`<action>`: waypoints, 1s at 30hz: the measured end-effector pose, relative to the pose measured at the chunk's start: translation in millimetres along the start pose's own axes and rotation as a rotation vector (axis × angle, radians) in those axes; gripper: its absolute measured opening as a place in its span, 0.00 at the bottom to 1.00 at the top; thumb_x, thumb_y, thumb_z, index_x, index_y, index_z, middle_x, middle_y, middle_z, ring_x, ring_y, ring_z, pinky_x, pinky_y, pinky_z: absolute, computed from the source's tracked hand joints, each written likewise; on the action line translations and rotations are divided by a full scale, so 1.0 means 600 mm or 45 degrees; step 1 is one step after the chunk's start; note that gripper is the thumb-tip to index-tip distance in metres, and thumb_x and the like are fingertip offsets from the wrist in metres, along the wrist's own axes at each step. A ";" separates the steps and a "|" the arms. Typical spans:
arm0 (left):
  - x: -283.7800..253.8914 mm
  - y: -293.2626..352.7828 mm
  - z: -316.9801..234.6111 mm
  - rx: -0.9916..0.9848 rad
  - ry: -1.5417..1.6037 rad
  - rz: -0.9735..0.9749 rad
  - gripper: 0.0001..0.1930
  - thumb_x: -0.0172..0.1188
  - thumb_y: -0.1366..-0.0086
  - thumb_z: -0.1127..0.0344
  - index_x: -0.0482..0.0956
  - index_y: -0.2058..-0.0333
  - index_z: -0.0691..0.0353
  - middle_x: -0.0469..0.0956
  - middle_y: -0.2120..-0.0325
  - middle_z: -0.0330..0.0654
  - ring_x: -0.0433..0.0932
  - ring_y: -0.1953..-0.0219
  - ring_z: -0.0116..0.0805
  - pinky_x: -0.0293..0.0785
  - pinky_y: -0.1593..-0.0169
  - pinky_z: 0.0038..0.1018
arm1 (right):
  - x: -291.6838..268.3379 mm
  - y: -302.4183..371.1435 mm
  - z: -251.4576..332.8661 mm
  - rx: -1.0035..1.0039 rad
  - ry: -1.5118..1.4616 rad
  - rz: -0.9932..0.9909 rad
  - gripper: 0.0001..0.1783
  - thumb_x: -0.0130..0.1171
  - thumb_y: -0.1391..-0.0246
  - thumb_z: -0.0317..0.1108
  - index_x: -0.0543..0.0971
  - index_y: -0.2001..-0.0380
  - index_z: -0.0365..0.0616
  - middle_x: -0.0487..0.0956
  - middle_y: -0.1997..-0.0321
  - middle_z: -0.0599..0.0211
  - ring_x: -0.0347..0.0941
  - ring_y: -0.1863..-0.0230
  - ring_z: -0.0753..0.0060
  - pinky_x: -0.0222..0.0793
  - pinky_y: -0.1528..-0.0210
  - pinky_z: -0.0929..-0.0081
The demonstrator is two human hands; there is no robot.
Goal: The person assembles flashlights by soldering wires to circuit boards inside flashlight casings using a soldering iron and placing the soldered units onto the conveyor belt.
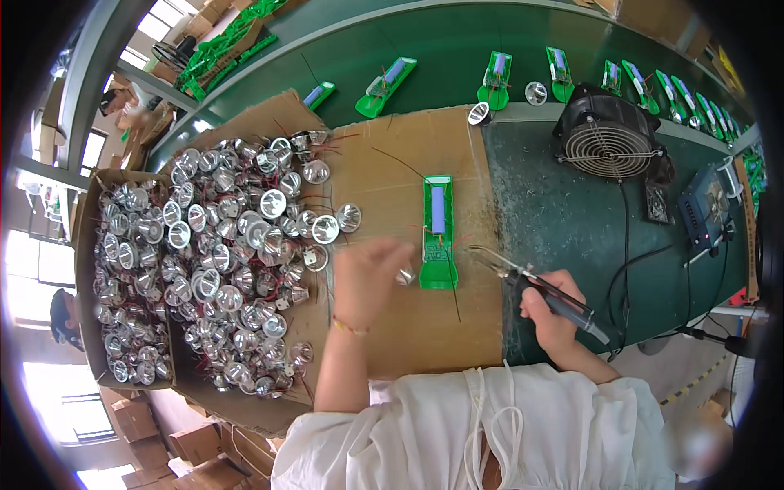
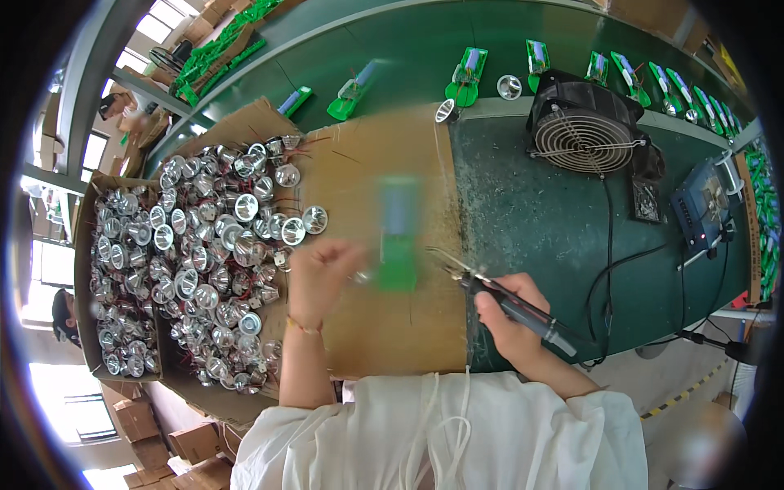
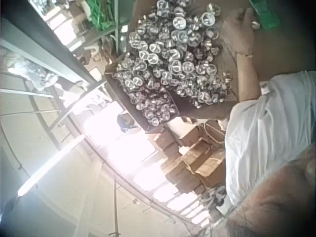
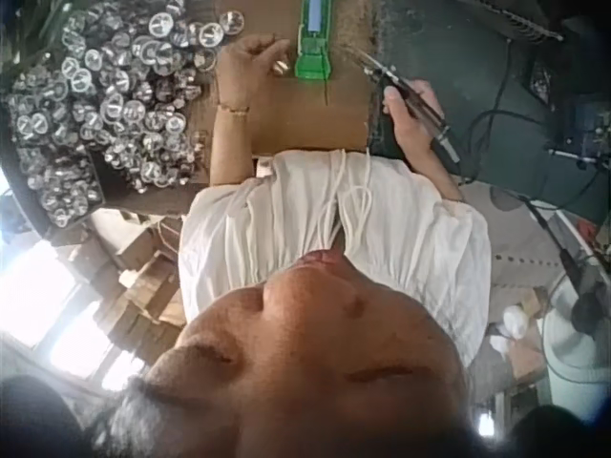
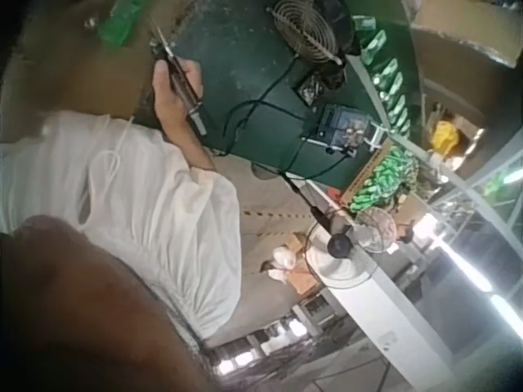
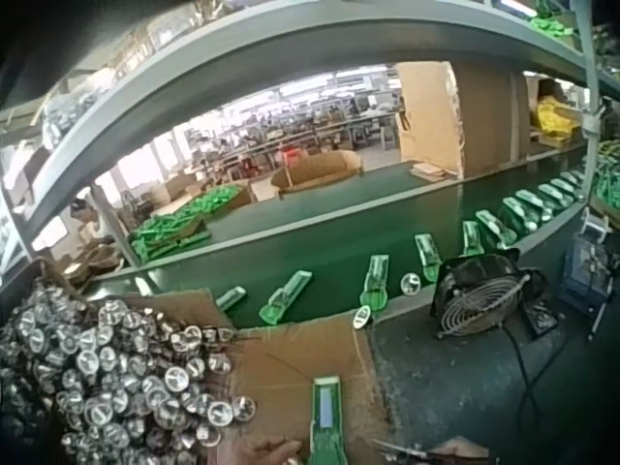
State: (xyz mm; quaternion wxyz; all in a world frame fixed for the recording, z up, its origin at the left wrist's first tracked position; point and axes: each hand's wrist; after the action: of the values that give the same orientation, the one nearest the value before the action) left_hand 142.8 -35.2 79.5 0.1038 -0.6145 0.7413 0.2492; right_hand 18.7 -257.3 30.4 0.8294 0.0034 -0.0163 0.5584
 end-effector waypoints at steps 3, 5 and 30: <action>0.024 0.032 0.032 0.002 0.024 0.056 0.09 0.62 0.48 0.66 0.80 0.72 0.66 0.78 0.80 0.42 0.74 0.77 0.23 0.69 0.72 0.21 | 0.016 -0.012 -0.003 -0.134 0.088 0.082 0.09 0.61 0.55 0.29 0.72 0.73 0.37 0.74 0.82 0.70 0.68 0.82 0.84 0.63 0.79 0.84; 0.036 0.030 0.048 0.097 0.076 -0.036 0.08 0.63 0.49 0.67 0.80 0.74 0.66 0.76 0.79 0.41 0.73 0.79 0.27 0.68 0.73 0.22 | 0.030 -0.017 0.000 -0.183 0.145 0.088 0.09 0.62 0.56 0.29 0.73 0.74 0.38 0.73 0.85 0.72 0.67 0.83 0.86 0.62 0.80 0.84; 0.060 0.018 0.055 0.376 -0.173 -0.089 0.06 0.62 0.49 0.69 0.78 0.78 0.67 0.73 0.75 0.42 0.72 0.78 0.32 0.69 0.72 0.24 | 0.041 -0.003 0.008 -0.026 -0.024 0.041 0.07 0.54 0.49 0.27 0.67 0.71 0.37 0.71 0.81 0.66 0.67 0.83 0.82 0.65 0.81 0.84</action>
State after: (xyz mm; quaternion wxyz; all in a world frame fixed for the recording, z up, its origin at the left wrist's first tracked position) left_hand 119.6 -48.4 37.5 0.2514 -0.5997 0.7393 0.1746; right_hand 29.5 -235.5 36.1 0.8200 -0.0001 -0.0299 0.5715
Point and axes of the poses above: each hand's wrist, its own y-axis away from the middle knuckle, its own x-axis out of the palm, z = x × y
